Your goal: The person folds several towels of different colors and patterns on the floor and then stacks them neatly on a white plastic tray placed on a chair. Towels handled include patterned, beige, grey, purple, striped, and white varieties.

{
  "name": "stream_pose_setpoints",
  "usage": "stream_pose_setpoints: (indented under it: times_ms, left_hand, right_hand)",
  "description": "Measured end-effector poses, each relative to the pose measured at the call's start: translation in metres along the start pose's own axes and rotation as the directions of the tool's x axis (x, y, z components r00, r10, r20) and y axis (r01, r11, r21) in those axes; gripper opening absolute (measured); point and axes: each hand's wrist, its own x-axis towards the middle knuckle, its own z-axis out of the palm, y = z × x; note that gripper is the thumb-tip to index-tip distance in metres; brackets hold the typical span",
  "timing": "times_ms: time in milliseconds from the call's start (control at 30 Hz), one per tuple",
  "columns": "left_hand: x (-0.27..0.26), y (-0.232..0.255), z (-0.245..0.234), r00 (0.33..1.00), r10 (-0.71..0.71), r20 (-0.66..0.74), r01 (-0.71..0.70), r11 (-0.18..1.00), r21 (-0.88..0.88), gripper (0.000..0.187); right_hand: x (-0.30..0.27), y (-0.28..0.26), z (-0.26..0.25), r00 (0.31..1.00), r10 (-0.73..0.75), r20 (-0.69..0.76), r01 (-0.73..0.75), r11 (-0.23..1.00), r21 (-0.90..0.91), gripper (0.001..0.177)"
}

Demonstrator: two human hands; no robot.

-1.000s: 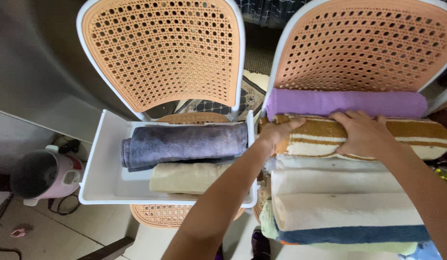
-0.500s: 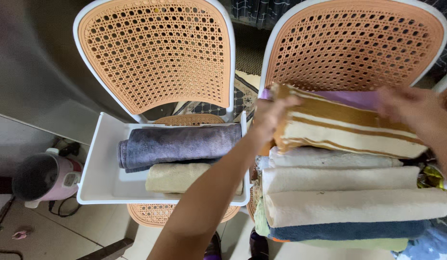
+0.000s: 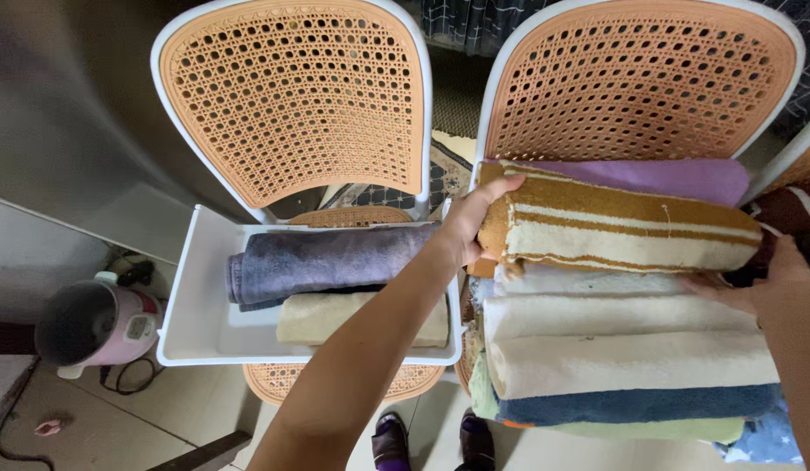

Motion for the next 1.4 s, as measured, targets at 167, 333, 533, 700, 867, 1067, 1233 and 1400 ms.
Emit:
stream_pose_setpoints:
  times_ms: [167, 333, 533, 700, 867, 1067, 1233, 1400]
  left_hand:
    - [0.007, -0.005, -0.03, 0.975, 0.211, 0.076, -0.214, 0.976, 0.037, 0.082]
    - [-0.015, 0.025, -0.076, 0.939, 0.324, 0.119, -0.334, 0.939, 0.081, 0.079]
    - [-0.071, 0.057, -0.175, 0.911, 0.412, -0.012, -0.407, 0.904, 0.126, 0.079]
    - [-0.121, 0.043, -0.281, 0.933, 0.315, -0.173, -0.292, 0.945, 0.146, 0.075]
    - [-0.161, 0.003, -0.383, 0.919, 0.248, -0.307, -0.151, 0.939, 0.308, 0.071]
    - [-0.178, -0.061, -0.437, 0.869, -0.018, -0.494, 0.188, 0.936, 0.298, 0.075]
    - [-0.167, -0.088, -0.45, 0.912, 0.144, -0.383, -0.009, 0.943, 0.332, 0.096]
    - [-0.153, -0.077, -0.445, 0.933, 0.113, -0.341, 0.074, 0.868, 0.491, 0.136]
  right_hand:
    - [-0.017, 0.007, 0.014, 1.0, 0.012, -0.013, -0.009, 0.97, 0.245, 0.092]
    - [-0.071, 0.015, 0.076, 0.811, -0.271, 0.519, 0.345, 0.937, -0.05, 0.077]
    - [-0.151, 0.032, 0.143, 0.75, -0.138, 0.647, 0.39, 0.882, -0.265, 0.074]
    - [-0.161, 0.092, 0.194, 0.88, 0.074, 0.47, 0.196, 0.843, -0.501, 0.063]
    - [-0.171, 0.169, 0.22, 0.748, 0.388, 0.538, 0.33, 0.486, -0.809, 0.059]
    - [-0.202, 0.265, 0.233, 0.721, 0.479, 0.501, 0.662, -0.264, -0.701, 0.075]
    - [-0.211, 0.297, 0.238, 0.725, 0.518, 0.454, 0.687, -0.494, -0.533, 0.086]
    - [-0.23, 0.321, 0.235, 0.735, 0.443, 0.513, 0.65, -0.676, -0.347, 0.069]
